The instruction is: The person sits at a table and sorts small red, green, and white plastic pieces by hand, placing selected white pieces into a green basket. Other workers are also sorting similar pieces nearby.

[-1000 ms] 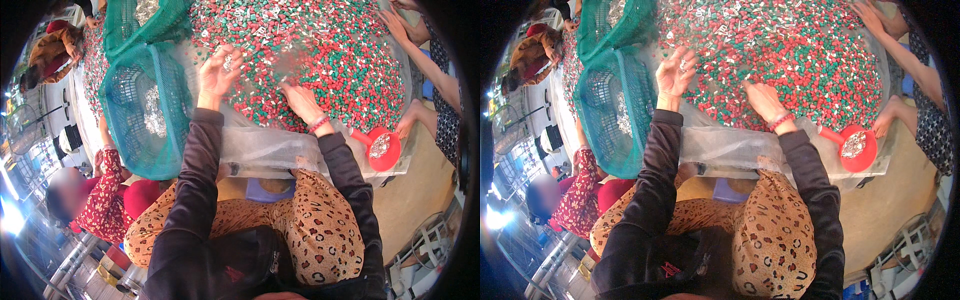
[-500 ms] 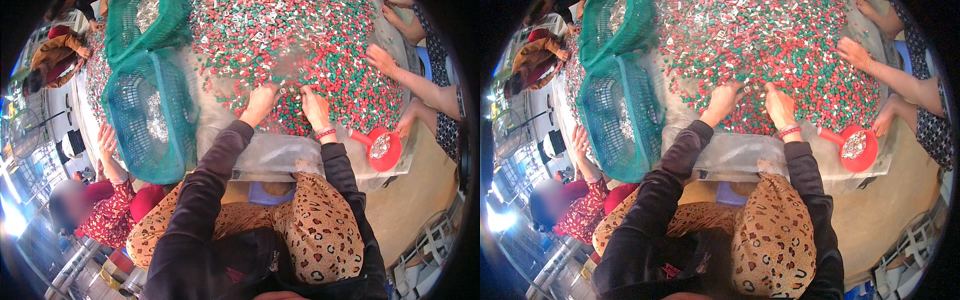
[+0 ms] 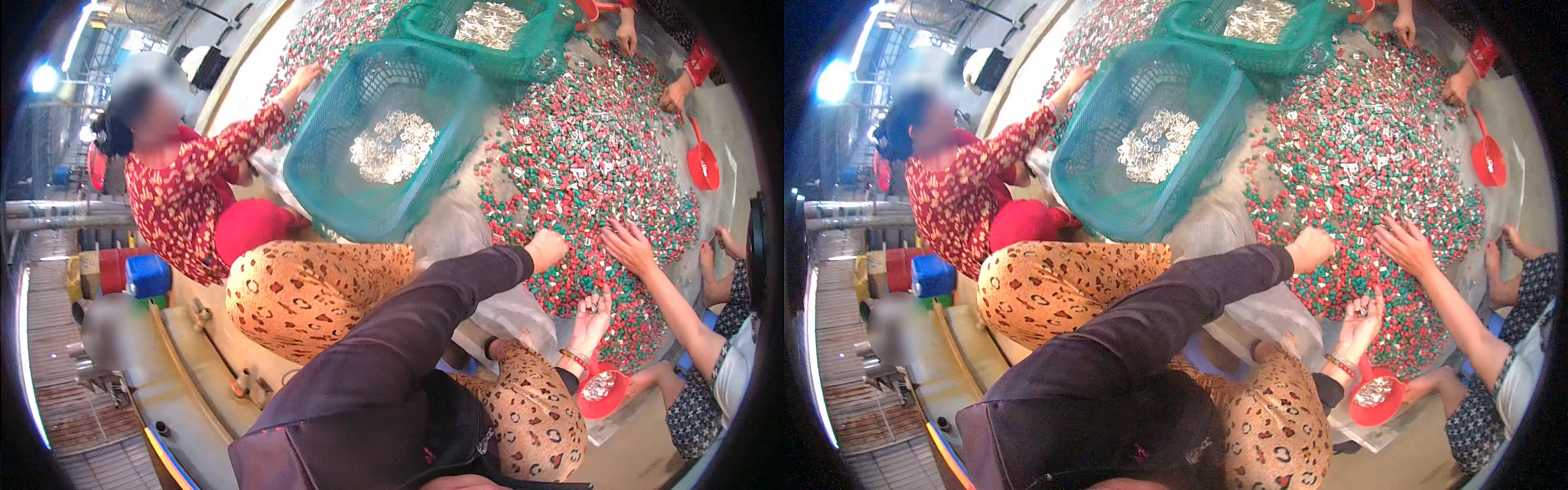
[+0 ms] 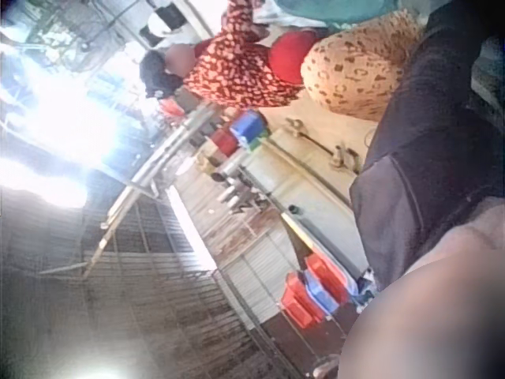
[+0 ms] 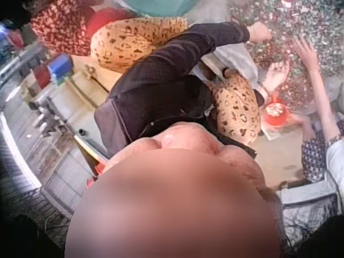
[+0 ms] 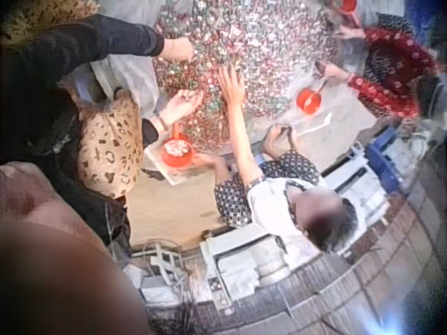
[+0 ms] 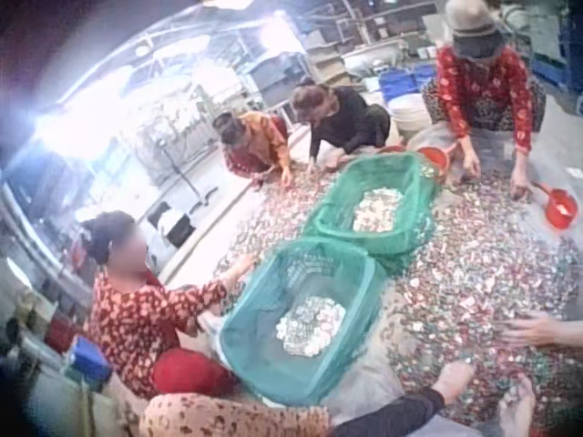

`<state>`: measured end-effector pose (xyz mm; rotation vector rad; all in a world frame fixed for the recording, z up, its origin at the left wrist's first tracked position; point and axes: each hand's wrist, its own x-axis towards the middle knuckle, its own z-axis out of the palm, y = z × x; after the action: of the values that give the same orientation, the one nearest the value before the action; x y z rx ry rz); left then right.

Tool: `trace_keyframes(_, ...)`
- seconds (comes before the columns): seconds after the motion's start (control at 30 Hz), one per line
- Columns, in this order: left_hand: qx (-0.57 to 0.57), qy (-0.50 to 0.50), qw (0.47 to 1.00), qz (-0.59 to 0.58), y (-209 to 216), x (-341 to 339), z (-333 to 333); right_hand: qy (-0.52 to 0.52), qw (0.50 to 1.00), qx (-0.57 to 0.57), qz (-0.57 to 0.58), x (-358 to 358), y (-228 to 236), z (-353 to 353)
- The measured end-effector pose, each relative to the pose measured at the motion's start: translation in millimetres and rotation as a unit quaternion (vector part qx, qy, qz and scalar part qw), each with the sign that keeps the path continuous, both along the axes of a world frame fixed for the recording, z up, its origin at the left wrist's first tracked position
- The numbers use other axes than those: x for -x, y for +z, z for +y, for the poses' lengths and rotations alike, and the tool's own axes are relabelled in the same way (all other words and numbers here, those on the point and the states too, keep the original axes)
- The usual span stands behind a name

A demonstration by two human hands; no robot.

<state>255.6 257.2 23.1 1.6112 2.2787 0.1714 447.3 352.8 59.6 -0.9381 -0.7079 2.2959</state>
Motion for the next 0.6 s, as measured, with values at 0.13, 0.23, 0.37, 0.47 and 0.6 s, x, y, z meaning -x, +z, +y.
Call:
trace_keyframes(0.13, 0.022, 0.089, 0.994, -0.051, 1.9, 16.0, -3.6, -0.058, 0.998, 0.016, -0.010, -13.0, 21.1, -12.5)
trace_keyframes(0.23, -0.014, 0.155, 0.982, -0.107, 5.6, 24.3, -16.9, -0.070, 0.994, 0.081, -0.026, -11.9, 32.5, -22.1)
trace_keyframes(0.37, -0.033, 0.201, 0.971, -0.128, 10.4, 18.0, -41.7, -0.014, 0.986, 0.157, 0.049, -7.6, 31.1, -28.7)
trace_keyframes(0.47, -0.038, 0.202, 0.970, -0.128, 12.1, 14.5, -52.6, 0.072, 0.958, 0.205, 0.189, -1.9, 23.1, -30.0)
trace_keyframes(0.6, -0.086, 0.273, 0.914, -0.289, 23.0, 17.5, -52.2, 0.114, 0.984, 0.111, 0.080, 23.9, 40.7, -33.4)
